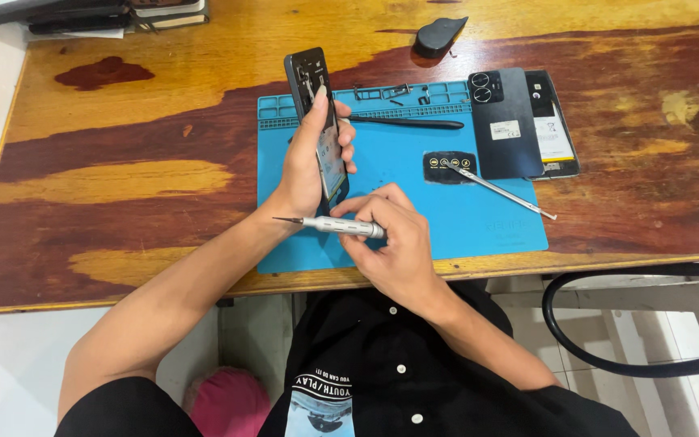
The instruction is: The person works on a disassembled smartphone at a wooden workbench, using a pry tool and a precision screwdriver to lift components and unscrew parts from the phone's open body. They hold the phone in one hand while prying along its edge, then set it down and continue working on the blue repair mat with small screws and parts.
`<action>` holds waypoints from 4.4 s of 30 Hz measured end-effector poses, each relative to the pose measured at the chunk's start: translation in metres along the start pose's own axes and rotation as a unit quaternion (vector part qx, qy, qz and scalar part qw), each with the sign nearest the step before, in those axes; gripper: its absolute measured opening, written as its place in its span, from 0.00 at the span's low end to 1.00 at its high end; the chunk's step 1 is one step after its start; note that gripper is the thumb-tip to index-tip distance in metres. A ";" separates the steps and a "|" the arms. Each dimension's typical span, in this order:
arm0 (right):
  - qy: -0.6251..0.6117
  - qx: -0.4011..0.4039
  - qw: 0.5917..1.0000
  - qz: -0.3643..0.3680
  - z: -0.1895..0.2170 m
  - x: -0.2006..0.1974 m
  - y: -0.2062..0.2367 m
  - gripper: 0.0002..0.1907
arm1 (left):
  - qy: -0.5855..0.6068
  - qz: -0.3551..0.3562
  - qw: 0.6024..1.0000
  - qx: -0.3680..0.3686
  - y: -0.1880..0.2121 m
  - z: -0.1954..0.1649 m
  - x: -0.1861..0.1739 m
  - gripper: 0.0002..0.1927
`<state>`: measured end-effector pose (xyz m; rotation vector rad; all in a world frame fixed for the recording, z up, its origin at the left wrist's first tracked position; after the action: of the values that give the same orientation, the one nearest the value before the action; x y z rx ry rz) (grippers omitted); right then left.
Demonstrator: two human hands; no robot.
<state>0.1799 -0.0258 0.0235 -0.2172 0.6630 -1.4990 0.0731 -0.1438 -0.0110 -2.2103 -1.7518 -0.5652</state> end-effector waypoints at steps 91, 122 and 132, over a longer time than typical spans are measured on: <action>-0.028 -0.010 1.000 0.007 0.000 -0.001 0.003 0.10 | -0.024 0.027 0.999 0.019 0.003 0.006 0.003 0.28; 0.021 -0.073 0.997 0.018 0.009 0.002 0.003 0.16 | -0.032 0.056 0.997 0.037 0.011 0.001 0.008 0.29; 0.019 -0.068 0.997 0.002 0.008 0.000 0.001 0.16 | 0.038 -0.004 0.997 0.074 0.008 0.001 -0.007 0.25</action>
<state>0.1855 -0.0278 0.0292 -0.2927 0.7963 -1.4591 0.0796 -0.1517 -0.0149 -2.0553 -1.7067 -0.4970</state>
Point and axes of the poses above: each hand's wrist, its own y-axis away from the middle knuckle, its own x-axis out of the palm, z = x × y, the point moved 7 cm from there along -y, towards the middle knuckle, and after that the axes turned 2 degrees about -z, right-handed, at the moved point
